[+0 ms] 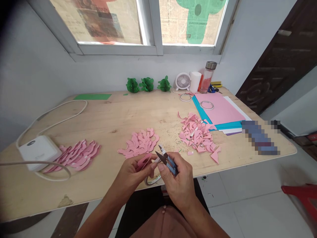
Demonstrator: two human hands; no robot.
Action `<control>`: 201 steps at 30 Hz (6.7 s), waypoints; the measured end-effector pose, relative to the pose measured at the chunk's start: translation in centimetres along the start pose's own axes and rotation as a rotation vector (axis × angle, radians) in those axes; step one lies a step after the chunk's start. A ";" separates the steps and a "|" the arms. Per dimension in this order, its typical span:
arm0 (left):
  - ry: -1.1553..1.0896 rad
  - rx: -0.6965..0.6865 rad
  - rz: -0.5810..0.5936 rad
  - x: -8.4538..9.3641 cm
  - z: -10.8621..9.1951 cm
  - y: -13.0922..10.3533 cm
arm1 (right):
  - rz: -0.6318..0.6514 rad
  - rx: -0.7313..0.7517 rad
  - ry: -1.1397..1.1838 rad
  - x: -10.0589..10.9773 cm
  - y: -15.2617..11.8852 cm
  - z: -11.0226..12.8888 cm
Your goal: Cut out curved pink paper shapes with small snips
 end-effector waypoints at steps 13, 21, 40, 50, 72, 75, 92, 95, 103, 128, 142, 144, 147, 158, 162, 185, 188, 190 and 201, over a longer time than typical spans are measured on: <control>-0.007 -0.032 0.002 0.0 -0.4 -0.1 | -0.021 0.070 -0.133 0.4 0.3 -0.1; -0.011 0.012 -0.054 0.5 -0.4 -0.2 | -0.024 0.027 -0.110 0.9 0.4 -0.7; -0.078 -0.042 -0.076 1.5 0.6 0.4 | 0.100 -0.024 -0.001 0.2 0.0 -1.1; -0.067 -0.016 0.005 0.9 0.1 0.3 | 0.138 -0.026 0.051 0.0 -0.2 -1.1; -0.175 -0.068 0.006 1.1 -0.3 0.4 | 0.220 -0.259 0.545 -0.8 -0.5 -2.4; -0.177 -0.071 0.007 1.1 -0.3 0.5 | 0.216 -0.272 0.551 -0.9 -0.5 -2.6; -0.139 -0.086 0.031 1.3 -0.3 0.6 | 0.215 -0.210 0.443 -0.9 -0.2 -2.6; -0.125 -0.086 0.023 1.3 -0.3 0.6 | 0.211 -0.195 0.386 -0.8 -0.1 -2.5; -0.117 -0.093 0.043 1.1 -0.5 0.7 | 0.185 -0.125 0.230 -0.4 0.1 -1.7; -0.085 -0.006 0.042 1.0 -0.2 1.0 | 0.071 -0.171 -0.003 0.4 0.4 -2.3; 0.019 0.029 -0.013 -0.1 -0.4 0.6 | -0.070 -0.047 -0.231 1.1 -0.1 -2.2; 0.055 0.041 -0.012 -0.1 -0.2 0.7 | -0.096 -0.047 -0.239 1.5 -0.1 -2.4; 0.152 0.018 -0.028 0.0 0.0 0.8 | -0.148 -0.038 -0.260 2.4 0.0 -2.8; 0.948 -0.375 -0.158 -1.4 -1.4 5.0 | -0.214 -0.014 -0.309 4.5 0.1 -4.0; 1.207 -0.392 -0.144 -2.6 -0.1 8.2 | -0.227 -0.038 -0.329 5.2 -0.1 -4.6; 1.279 -0.296 -0.132 -2.6 0.6 10.5 | -0.229 -0.023 -0.417 5.6 -0.2 -4.4; 1.171 -0.307 -0.153 -2.4 0.0 9.3 | -0.234 0.008 -0.467 5.6 -0.3 -4.3; 1.078 -0.317 -0.150 -2.3 -0.5 8.2 | -0.233 0.040 -0.513 5.4 -0.3 -4.2; 0.337 -0.227 -0.067 -1.0 -0.4 4.4 | -0.192 0.291 -0.717 3.7 -0.5 -3.9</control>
Point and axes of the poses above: each hand's wrist, its own y-axis towards the middle knuckle, its own x-axis out of the back of the hand, z = x × y, the point moved 3 cm from there along y, towards the middle knuckle, and after that the axes turned 8 degrees about z, right-handed, at the moved point
